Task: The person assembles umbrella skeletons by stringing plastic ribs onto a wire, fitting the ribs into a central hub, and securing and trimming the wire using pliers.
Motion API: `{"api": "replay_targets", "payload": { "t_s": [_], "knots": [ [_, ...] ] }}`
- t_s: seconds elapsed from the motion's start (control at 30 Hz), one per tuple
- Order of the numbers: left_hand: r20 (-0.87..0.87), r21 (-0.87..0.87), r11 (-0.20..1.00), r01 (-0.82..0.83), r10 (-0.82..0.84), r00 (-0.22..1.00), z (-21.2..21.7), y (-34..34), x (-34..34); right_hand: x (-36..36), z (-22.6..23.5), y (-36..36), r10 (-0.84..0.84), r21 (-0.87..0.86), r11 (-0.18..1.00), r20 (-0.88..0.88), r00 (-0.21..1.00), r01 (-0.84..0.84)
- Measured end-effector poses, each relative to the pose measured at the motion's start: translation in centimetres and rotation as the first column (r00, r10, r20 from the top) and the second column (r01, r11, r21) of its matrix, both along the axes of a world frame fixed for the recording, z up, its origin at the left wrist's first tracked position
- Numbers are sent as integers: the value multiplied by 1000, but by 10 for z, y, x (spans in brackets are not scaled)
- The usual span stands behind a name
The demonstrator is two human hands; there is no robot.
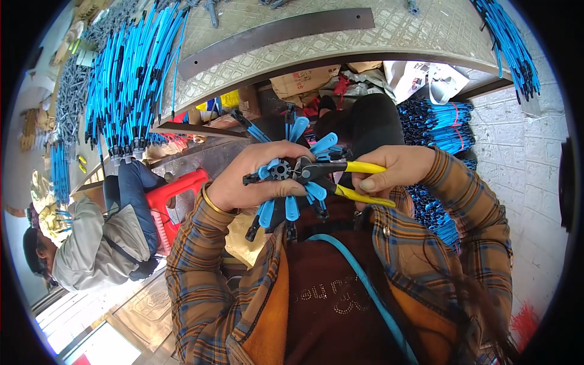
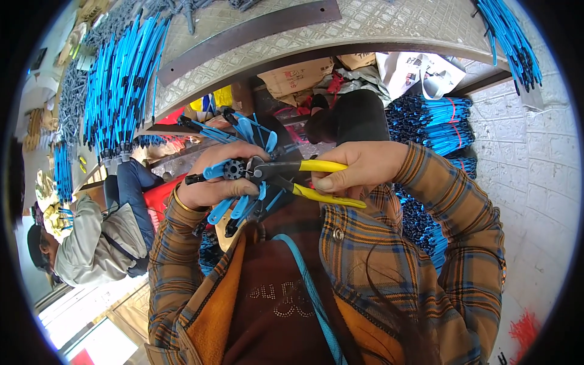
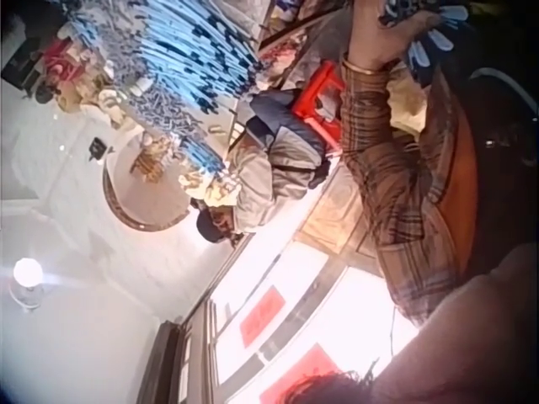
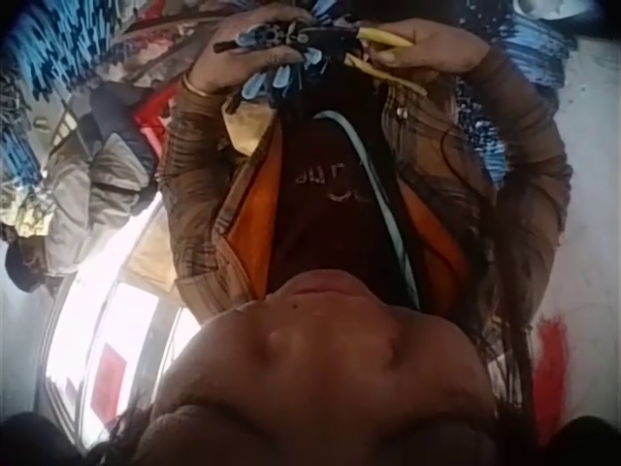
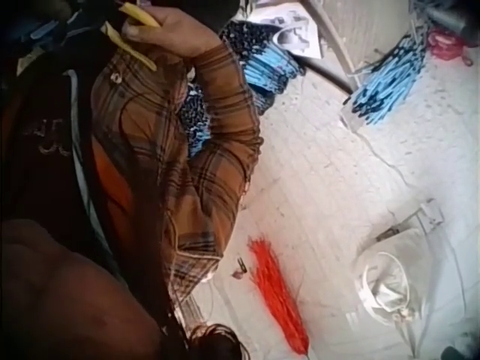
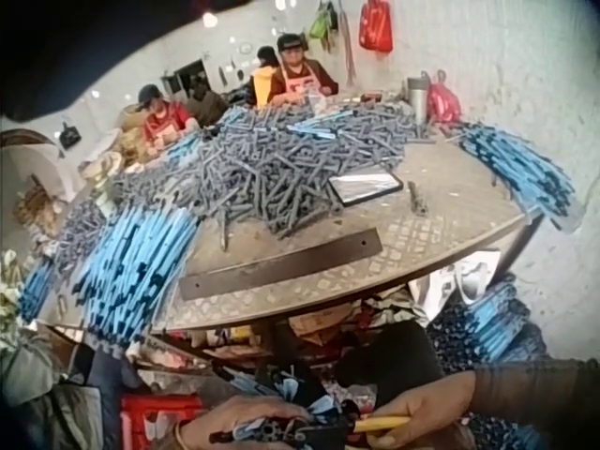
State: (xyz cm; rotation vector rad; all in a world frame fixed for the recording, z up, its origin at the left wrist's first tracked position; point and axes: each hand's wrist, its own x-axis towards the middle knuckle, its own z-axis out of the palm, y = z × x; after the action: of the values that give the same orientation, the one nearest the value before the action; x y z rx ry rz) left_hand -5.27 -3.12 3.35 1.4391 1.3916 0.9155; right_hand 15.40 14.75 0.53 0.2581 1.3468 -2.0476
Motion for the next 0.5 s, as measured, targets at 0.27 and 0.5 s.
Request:
{"api": "replay_targets", "payload": {
  "t_s": [0.27,0.5],
  "knots": [
    [-2,-4,999,53,-53,999,0,2,-8,-4,-23,-6,-4,-85,996,-148,989,-9],
    [39,-28,998,58,-57,998,-3,-3,-16,-12,-44,-27,-66,-262,965,-166,984,21]
  ]
}}
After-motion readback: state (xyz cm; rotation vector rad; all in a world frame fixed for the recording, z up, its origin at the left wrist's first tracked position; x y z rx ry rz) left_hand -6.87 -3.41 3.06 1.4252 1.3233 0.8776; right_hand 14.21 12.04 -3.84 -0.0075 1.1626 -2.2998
